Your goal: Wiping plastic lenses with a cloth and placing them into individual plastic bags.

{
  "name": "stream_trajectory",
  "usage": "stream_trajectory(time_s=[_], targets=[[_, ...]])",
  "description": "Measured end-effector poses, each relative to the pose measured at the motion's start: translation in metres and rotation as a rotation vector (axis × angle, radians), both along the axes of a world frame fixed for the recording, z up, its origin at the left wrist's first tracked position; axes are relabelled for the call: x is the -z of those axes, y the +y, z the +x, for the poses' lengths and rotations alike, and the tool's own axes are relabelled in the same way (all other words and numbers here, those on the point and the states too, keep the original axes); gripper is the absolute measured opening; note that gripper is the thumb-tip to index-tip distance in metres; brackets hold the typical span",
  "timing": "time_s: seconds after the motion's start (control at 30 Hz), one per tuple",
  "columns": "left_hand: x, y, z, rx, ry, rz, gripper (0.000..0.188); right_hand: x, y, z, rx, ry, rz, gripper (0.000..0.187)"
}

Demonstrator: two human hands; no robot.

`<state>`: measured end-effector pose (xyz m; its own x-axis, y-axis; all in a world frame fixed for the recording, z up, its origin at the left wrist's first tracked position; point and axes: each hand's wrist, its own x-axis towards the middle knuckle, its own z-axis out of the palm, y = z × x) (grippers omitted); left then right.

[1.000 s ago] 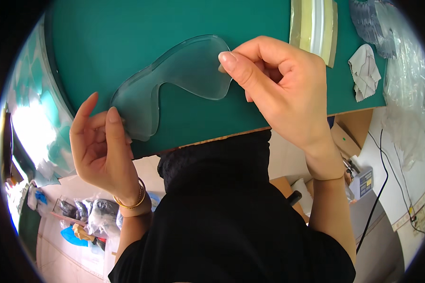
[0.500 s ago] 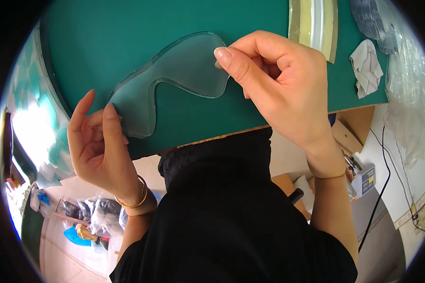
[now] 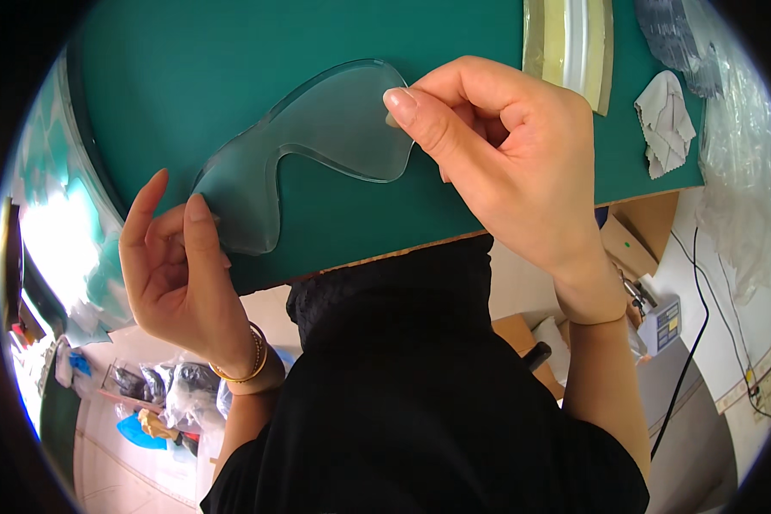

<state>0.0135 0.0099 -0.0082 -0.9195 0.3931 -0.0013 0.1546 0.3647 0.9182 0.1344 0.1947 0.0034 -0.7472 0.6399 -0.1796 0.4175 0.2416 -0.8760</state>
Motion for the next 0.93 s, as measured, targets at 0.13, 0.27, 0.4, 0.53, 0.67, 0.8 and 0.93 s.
stream_trajectory(time_s=[0.13,0.27,0.4,0.53,0.67,0.8,0.93], targets=[[-0.005,0.0,-0.001,0.0,0.002,-0.01,0.032,-0.004,0.0,0.0,-0.007,-0.022,0.007,0.018],[-0.001,0.002,0.0,0.014,0.007,-0.019,0.032,-0.005,0.001,0.0,-0.021,-0.075,0.062,0.017],[-0.005,0.001,0.002,-0.006,-0.007,-0.036,0.031,-0.023,0.017,0.008,0.119,-0.17,0.098,0.019],[-0.006,0.003,0.002,-0.012,0.032,-0.061,0.03,-0.007,0.051,0.015,0.277,-0.421,0.715,0.044],[0.002,0.001,0.002,0.004,0.028,-0.035,0.029,-0.012,0.048,0.002,0.263,-0.364,0.911,0.069],[0.002,0.005,0.003,0.02,0.022,0.0,0.029,-0.039,0.047,-0.004,0.434,-0.237,0.42,0.072],[0.003,0.001,0.002,0.015,0.014,0.005,0.03,-0.046,0.028,0.006,0.306,-0.101,0.186,0.054]])
